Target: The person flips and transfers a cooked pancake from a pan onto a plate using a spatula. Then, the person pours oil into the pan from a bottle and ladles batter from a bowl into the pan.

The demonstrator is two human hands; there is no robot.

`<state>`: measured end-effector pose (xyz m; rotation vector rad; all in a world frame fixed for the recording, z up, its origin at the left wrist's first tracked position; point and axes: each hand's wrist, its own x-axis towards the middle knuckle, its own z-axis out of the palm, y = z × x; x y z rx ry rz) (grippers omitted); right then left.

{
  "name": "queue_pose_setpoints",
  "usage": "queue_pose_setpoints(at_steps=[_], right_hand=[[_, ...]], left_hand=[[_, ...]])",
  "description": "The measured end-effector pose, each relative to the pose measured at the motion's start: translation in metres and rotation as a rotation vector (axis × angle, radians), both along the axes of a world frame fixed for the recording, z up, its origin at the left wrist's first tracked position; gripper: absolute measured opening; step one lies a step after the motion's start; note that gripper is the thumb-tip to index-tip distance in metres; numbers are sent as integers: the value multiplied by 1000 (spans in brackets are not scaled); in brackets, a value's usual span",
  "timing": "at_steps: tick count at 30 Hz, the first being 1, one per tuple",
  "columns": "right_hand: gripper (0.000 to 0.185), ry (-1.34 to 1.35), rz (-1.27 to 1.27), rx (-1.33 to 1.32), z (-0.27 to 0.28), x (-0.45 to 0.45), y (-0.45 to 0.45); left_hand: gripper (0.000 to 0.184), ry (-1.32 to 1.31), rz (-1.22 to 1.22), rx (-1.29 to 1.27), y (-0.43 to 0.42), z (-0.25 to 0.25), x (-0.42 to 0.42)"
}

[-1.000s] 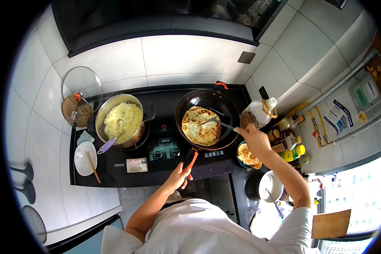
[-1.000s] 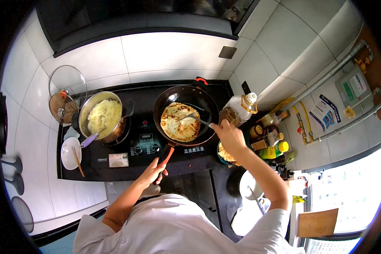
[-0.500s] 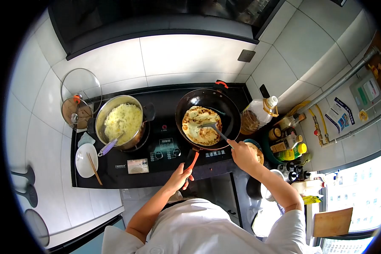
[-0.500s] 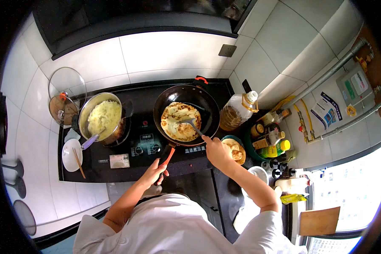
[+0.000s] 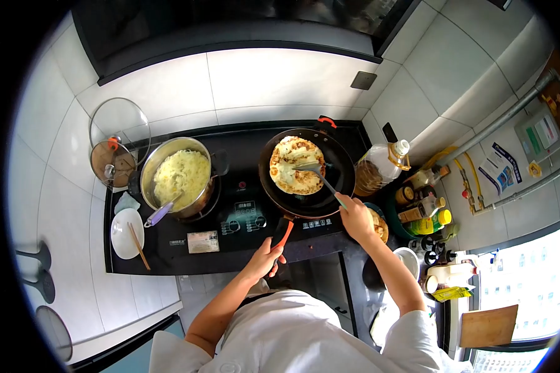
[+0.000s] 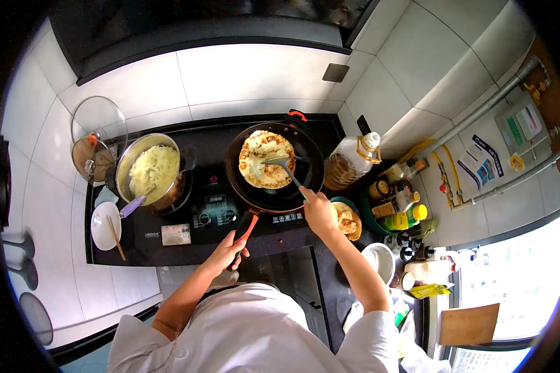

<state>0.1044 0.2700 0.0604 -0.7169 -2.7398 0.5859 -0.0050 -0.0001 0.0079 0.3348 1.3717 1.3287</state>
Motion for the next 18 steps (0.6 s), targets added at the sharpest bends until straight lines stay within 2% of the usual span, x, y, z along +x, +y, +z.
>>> queue_pose_setpoints(at_steps=[5,10,18], right_hand=[[38,-9,43,20,36,29,-8],[37,-16,35,34,14,36,-12],[35,-75,-91,-27,21,33,-30]], left_hand=[[35,-3,5,22,0,0,1],[34,10,-5,18,0,-2,0],[28,8,-2,28,0,-2,0]])
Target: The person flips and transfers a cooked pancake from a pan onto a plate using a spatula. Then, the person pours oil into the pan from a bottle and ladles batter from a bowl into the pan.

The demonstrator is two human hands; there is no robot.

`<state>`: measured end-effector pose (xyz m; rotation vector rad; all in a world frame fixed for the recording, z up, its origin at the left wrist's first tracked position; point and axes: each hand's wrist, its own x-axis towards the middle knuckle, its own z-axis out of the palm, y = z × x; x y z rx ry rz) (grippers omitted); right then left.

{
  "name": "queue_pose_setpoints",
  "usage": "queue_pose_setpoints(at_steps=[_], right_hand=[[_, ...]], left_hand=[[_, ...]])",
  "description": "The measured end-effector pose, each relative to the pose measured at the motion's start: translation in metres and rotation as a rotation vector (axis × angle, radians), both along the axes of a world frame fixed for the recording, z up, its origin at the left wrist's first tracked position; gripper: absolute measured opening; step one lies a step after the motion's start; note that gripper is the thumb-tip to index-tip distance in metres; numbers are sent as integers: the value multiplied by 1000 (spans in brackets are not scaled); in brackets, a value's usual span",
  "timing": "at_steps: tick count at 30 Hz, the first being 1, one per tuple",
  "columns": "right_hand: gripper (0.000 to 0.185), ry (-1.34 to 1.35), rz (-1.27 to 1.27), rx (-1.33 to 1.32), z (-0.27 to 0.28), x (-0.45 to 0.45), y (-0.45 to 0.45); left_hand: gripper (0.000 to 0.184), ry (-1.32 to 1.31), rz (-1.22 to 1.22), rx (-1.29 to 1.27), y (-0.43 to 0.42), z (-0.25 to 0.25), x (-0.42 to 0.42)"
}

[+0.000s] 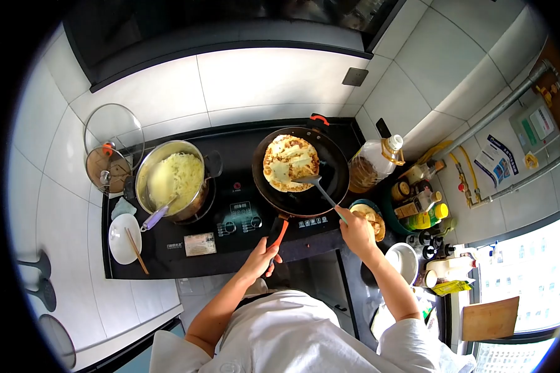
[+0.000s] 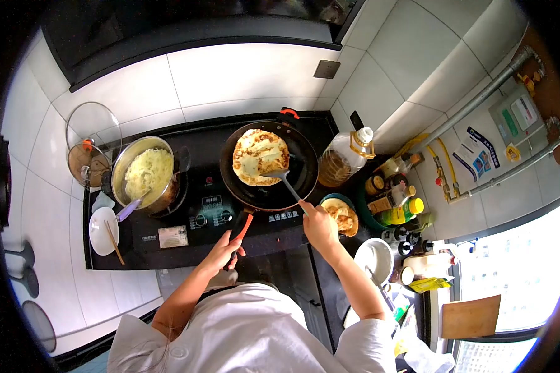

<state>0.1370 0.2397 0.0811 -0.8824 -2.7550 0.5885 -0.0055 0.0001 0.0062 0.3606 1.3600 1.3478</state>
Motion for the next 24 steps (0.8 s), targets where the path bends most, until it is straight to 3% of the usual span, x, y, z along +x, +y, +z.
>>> queue_pose_setpoints(at_steps=[7,17,20,24], right_hand=[[36,55,-7,-76,7,9,1],[37,300,-48,-58,-37,17,-9],[38,186,-66,-84,-50,22,-9],[40,310,-118,-83,-49,22,-13]], left_hand=[[26,0,13,-17,0,4,1],[27,-11,24,-15,1,3,1],[26,1,21,-29,1,0,1],[26,18,-3,-3,0,1,0]])
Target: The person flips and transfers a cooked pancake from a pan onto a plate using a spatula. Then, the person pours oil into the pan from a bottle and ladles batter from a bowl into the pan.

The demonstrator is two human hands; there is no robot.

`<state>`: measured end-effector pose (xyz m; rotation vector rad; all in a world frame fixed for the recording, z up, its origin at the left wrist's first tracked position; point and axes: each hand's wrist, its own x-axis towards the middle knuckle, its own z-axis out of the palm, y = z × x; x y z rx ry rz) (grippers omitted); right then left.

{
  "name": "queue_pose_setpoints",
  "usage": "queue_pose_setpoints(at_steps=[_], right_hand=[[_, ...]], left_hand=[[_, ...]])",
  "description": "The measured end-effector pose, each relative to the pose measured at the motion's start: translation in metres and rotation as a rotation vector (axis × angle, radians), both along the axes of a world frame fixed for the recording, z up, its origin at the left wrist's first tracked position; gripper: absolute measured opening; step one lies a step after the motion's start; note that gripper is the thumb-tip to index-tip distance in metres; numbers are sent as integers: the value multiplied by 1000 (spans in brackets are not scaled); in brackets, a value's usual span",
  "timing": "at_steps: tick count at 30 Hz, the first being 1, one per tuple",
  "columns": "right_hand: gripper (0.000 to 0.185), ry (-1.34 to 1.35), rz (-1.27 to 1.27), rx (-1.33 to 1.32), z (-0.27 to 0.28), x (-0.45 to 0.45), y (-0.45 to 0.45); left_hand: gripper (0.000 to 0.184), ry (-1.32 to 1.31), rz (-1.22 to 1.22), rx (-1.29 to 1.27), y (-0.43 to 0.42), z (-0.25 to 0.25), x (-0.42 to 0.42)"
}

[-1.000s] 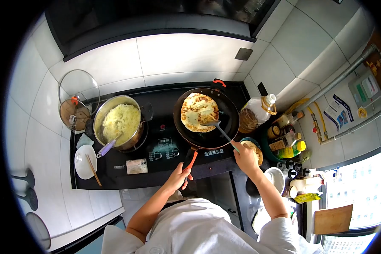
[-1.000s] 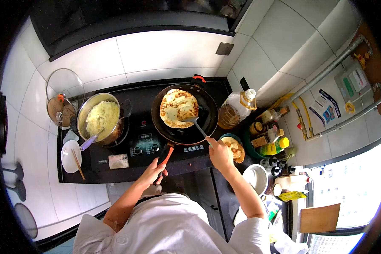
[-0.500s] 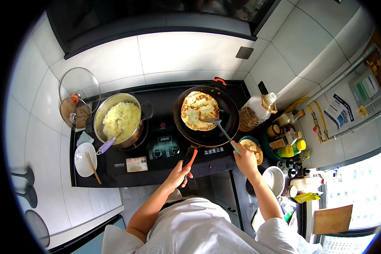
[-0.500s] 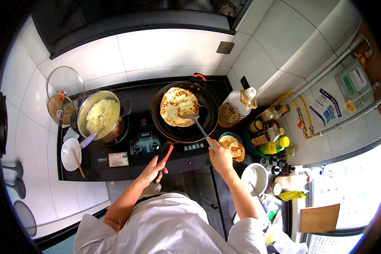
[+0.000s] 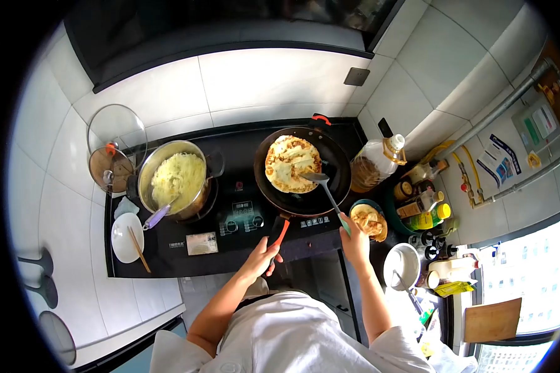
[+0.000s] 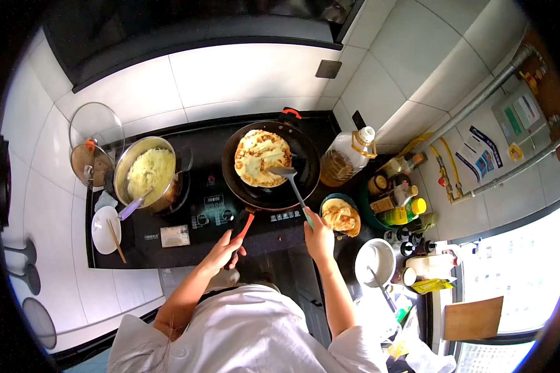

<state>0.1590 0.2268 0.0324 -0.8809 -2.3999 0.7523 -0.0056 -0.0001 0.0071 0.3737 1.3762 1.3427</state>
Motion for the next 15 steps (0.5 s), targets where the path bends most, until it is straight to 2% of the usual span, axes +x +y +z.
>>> queue_pose_setpoints(at_steps=[7,10,15], right_hand=[[41,-77,-12,2,-21,1,-6],[38,-18,-11,-63,-17,-2,-10],[37,-91,-89,-183,-7,-8,-18]], left_hand=[[27,-3,2,8,-1,-1,1],[29,-9,21,17,0,-1,2],[29,-10,18,-19,-1,-4,2]])
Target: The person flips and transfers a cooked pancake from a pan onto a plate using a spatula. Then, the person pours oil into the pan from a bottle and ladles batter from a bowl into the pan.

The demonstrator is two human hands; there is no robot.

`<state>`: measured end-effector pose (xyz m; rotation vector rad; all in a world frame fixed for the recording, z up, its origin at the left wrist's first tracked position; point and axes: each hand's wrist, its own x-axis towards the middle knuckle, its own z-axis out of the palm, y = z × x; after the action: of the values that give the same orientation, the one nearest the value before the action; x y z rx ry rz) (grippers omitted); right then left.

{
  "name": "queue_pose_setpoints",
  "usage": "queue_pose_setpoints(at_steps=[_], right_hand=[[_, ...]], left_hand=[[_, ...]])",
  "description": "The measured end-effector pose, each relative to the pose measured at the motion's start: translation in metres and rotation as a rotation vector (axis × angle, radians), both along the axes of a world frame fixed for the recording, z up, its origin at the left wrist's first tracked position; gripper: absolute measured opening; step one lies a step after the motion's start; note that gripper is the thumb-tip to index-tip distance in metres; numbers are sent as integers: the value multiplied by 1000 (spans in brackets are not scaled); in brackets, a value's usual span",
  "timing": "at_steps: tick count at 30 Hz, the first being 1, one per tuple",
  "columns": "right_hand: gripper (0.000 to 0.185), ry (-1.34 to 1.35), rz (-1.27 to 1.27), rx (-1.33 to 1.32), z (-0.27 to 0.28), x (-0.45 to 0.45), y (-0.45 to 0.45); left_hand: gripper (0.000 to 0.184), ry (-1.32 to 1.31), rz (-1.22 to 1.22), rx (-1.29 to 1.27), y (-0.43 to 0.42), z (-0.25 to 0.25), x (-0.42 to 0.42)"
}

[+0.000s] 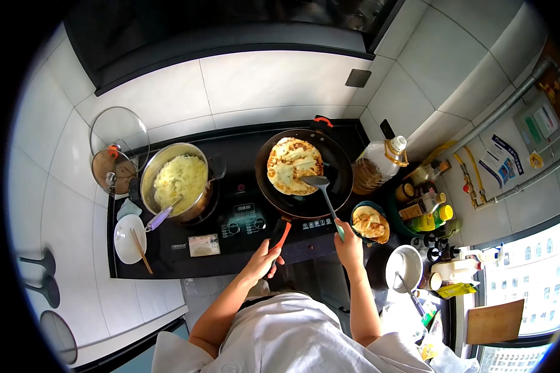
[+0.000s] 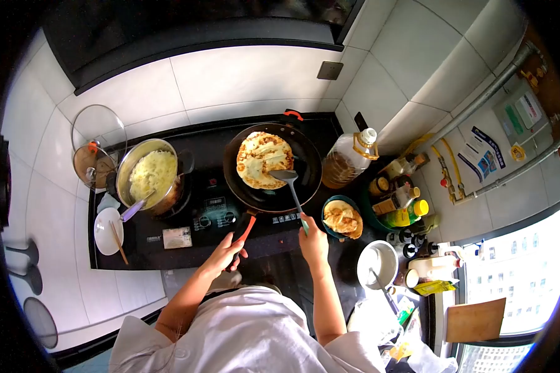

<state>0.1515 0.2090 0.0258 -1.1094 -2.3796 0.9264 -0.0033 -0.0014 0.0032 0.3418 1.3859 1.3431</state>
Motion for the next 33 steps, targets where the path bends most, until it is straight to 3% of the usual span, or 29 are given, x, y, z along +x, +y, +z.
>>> queue_pose_setpoints(at_steps=[33], right_hand=[[36,90,8,-52,-8,2,1]], left_hand=[[29,-5,13,-6,0,-6,1]])
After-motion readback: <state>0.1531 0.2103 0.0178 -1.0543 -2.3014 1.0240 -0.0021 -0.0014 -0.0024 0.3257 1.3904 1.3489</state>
